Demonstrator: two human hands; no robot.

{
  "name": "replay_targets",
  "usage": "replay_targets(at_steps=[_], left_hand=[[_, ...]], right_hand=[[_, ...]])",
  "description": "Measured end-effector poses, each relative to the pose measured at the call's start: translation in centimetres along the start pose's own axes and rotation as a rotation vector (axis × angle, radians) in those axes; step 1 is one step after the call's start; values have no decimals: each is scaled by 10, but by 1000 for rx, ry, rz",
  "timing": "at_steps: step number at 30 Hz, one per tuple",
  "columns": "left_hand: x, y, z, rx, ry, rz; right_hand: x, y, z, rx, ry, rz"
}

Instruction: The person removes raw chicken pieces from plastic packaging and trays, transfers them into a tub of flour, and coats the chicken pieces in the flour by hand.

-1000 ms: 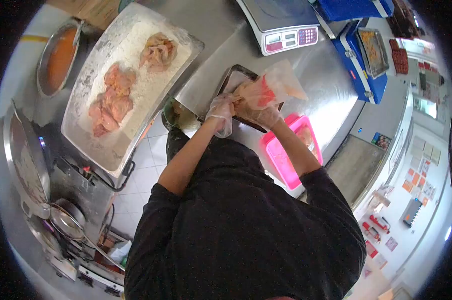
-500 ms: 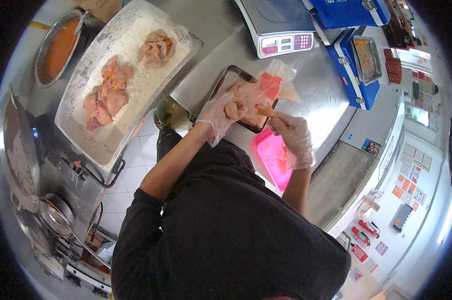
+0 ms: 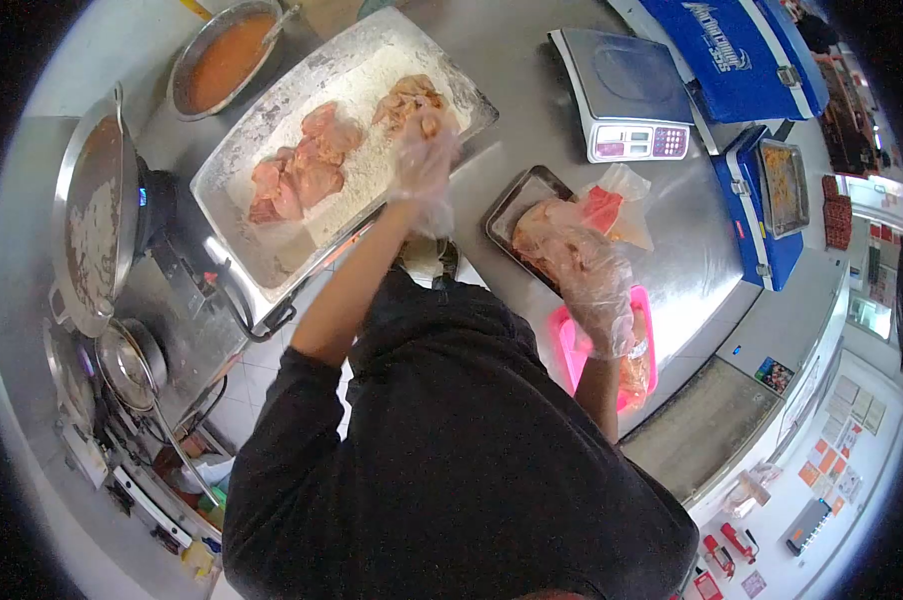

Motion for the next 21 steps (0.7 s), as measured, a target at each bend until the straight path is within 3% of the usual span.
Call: replay_targets(at_steps=[1,3,6,8,9,11,13,16,19,21], left_hand=[[-9,-14,-11,-75,-79,-45],[-15,-29,-3,123,-119,3],[-37,-55,26,430,-182,70],[-59,-50,26,284,-200,92],[-79,-30,25,37,-191,83],[-89,-8,84,47,279,6],[-111,35,67,-183,192,-79],[-125,75,61,-263,370,-220],[-121,96,45,-259,414,-186],[-95,102,20,-269,549,-42]], right_hand=[[-1,0,0,-28,31,19],[-4,0,1,-80,96,60],[-6,14,4,-106,-117,-36],[0,25,-13,10,-154,-8],[4,30,-23,65,-172,8],[13,40,-52,131,3,104],[14,45,-76,166,112,158],[3,38,-90,233,70,132],[-2,19,-94,222,112,94],[4,4,-92,170,224,152]])
Point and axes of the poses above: each hand's wrist, its own y-axis away from the middle knuckle, its own x-axis out of the palm, z = x × y, the point moved 5 cm from there along -y, towards the middle knuckle, and after that the axes turned 2 degrees about -z, right-handed, at the moved point
